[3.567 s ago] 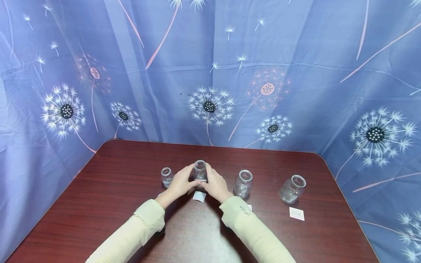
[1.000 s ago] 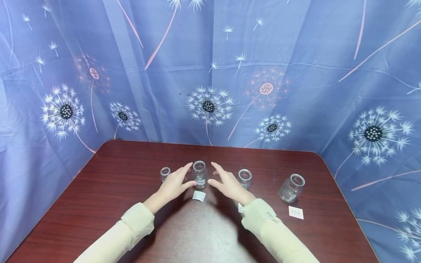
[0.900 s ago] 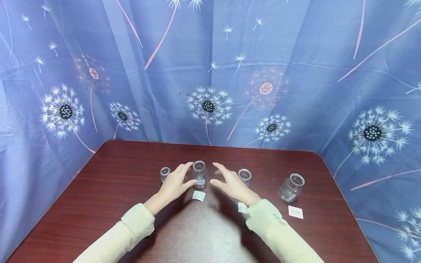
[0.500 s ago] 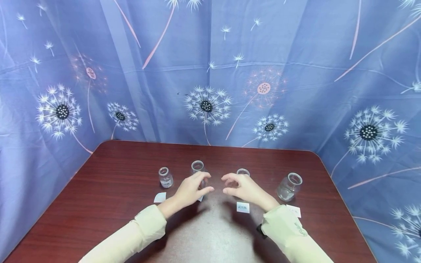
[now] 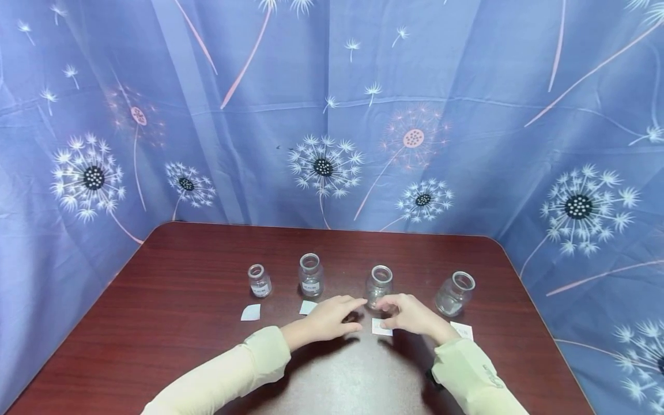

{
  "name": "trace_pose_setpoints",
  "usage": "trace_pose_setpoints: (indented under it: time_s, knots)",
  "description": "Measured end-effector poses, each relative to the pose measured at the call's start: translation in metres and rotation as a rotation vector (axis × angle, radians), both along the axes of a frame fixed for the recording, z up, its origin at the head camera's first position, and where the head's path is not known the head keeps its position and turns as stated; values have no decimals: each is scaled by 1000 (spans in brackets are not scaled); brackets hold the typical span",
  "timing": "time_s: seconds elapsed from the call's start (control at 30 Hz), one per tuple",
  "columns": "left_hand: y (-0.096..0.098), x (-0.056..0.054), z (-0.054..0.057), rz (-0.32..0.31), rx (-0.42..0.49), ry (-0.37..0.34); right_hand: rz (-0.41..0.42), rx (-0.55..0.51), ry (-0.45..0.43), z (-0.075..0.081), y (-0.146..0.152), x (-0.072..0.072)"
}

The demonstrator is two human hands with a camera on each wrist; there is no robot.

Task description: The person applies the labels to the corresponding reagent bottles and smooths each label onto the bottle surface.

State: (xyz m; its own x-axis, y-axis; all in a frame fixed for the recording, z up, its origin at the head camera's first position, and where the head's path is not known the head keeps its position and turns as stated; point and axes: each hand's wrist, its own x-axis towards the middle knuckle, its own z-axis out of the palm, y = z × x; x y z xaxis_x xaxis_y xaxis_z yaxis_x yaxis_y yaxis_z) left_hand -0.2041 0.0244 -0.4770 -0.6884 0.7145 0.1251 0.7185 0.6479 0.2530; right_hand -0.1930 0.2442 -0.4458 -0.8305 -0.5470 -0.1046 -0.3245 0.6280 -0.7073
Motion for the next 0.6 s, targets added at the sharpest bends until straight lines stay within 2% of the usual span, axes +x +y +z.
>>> trace_pose_setpoints:
  time_s: [0.2, 0.33, 0.37, 0.4, 0.57, 0.6]
  knots:
    - [21, 1, -8, 23, -92, 20, -59, 78, 90, -16, 7, 3]
    - [32, 1, -9, 57, -100, 6, -73, 137, 197, -23, 7, 5]
    - [34, 0, -15, 60, -91, 20, -75, 153, 224, -24, 7, 5]
    - [36, 0, -16, 69, -91, 17, -78, 169, 245, -26, 7, 6]
    - [45, 1, -21, 133, -114, 10, -110, 230, 277, -35, 7, 6]
    - [46, 3, -17, 153, -128, -9, -115, 234, 276, -36, 7, 6]
